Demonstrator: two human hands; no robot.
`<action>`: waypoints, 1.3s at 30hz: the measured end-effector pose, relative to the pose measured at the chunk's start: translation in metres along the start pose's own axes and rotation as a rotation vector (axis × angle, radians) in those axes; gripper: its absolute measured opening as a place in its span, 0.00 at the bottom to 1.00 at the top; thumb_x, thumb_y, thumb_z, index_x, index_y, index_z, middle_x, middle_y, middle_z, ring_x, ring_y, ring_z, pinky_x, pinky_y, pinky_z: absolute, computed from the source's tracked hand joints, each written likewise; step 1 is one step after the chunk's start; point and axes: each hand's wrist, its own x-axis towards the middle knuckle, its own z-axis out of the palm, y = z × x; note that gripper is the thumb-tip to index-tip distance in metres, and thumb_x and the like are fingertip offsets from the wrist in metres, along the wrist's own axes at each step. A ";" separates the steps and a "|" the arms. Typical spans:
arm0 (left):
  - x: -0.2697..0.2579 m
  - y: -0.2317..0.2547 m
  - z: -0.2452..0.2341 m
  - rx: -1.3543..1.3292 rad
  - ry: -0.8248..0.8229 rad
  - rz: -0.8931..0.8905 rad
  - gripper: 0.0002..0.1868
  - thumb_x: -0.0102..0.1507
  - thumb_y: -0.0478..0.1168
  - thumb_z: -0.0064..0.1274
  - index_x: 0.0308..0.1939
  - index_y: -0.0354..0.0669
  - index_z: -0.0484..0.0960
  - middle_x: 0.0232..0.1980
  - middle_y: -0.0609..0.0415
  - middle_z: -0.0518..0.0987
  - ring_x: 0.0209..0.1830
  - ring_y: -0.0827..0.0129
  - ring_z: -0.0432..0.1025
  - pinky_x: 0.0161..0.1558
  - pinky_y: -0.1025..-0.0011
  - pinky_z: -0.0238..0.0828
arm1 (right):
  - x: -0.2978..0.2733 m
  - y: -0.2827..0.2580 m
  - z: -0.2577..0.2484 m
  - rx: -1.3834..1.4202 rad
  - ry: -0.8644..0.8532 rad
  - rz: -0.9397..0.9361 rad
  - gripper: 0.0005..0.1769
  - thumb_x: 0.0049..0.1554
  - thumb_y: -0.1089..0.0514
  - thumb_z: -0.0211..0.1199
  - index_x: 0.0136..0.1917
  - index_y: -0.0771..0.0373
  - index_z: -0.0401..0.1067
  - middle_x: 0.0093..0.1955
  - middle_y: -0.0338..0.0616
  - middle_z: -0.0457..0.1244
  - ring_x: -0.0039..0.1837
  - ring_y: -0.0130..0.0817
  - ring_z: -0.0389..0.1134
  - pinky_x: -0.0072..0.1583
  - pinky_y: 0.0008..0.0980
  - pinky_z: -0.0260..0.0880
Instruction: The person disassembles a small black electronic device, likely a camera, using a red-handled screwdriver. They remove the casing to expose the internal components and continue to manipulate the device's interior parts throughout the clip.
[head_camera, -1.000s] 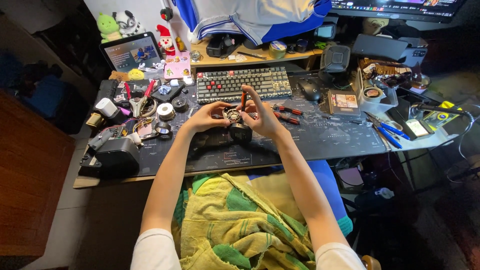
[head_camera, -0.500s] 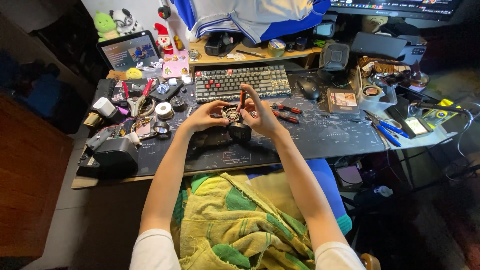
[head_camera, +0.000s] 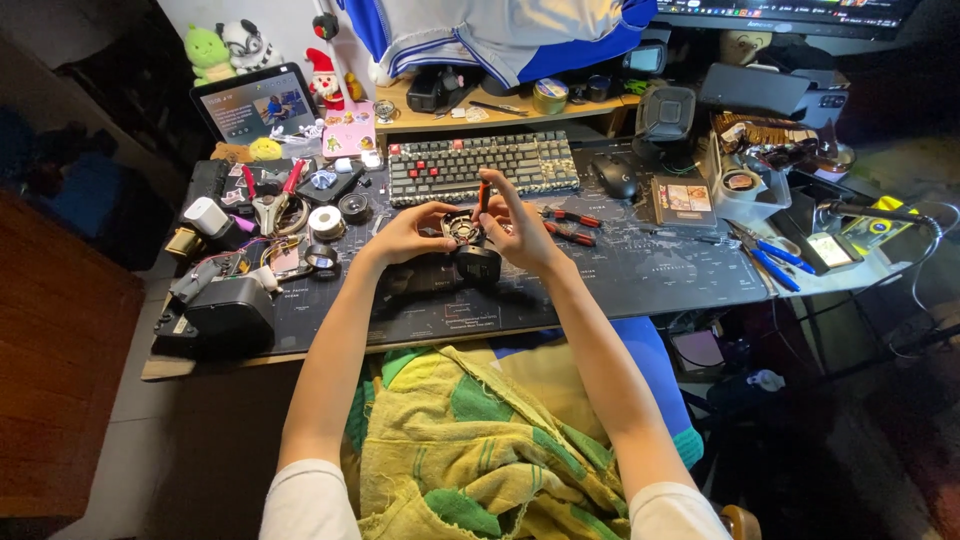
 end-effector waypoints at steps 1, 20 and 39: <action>0.000 0.001 0.000 0.002 0.002 0.000 0.43 0.57 0.41 0.82 0.74 0.46 0.80 0.62 0.41 0.86 0.60 0.60 0.79 0.58 0.61 0.84 | 0.000 0.002 0.001 -0.001 0.001 0.001 0.42 0.69 0.72 0.58 0.90 0.56 0.49 0.53 0.52 0.73 0.54 0.48 0.78 0.57 0.51 0.81; 0.003 -0.002 -0.002 -0.005 0.008 -0.005 0.44 0.56 0.40 0.83 0.75 0.46 0.80 0.61 0.41 0.86 0.59 0.59 0.80 0.54 0.64 0.86 | 0.000 -0.004 -0.005 0.003 -0.003 0.038 0.43 0.70 0.71 0.57 0.91 0.53 0.48 0.55 0.53 0.74 0.57 0.52 0.78 0.64 0.62 0.76; 0.004 -0.012 -0.002 -0.014 0.005 0.008 0.42 0.57 0.39 0.82 0.74 0.46 0.80 0.61 0.41 0.86 0.58 0.60 0.80 0.53 0.63 0.87 | -0.002 0.004 -0.004 -0.009 0.002 -0.003 0.40 0.72 0.72 0.55 0.91 0.54 0.49 0.54 0.55 0.74 0.56 0.52 0.78 0.63 0.59 0.78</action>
